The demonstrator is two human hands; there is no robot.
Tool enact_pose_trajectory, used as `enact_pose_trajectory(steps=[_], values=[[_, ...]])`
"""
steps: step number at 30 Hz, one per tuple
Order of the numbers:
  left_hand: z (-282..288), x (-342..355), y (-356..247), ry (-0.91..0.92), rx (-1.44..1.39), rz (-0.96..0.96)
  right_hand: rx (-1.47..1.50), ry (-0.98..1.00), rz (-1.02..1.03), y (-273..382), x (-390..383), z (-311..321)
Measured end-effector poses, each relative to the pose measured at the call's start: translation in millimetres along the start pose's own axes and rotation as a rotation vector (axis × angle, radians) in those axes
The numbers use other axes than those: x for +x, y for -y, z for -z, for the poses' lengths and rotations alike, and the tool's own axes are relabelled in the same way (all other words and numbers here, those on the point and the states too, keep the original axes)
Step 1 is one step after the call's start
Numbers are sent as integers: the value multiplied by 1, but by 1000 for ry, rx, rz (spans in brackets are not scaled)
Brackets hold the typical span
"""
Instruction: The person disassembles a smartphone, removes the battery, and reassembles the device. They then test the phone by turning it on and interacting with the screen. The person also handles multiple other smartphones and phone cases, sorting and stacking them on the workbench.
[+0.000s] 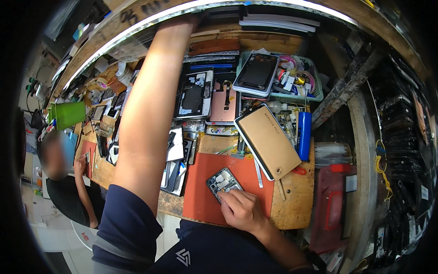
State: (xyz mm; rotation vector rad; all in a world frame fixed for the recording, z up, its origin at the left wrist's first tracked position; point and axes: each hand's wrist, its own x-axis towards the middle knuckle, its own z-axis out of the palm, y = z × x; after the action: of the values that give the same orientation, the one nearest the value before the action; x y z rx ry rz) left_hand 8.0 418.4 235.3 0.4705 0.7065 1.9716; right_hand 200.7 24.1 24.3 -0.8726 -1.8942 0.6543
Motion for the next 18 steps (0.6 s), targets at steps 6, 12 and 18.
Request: enact_pose_trajectory(steps=[6, 12, 18], values=[[-15, -31, 14, 2, -86, 17, -50, -11, -20, -3, -2, -1], [-8, -70, 4, -30, -125, -11, -41, -20, 0, 0, -2, -3], [18, -144, -7, -68, -26, -36, 33, -68, -63, 4, -1, 1]])
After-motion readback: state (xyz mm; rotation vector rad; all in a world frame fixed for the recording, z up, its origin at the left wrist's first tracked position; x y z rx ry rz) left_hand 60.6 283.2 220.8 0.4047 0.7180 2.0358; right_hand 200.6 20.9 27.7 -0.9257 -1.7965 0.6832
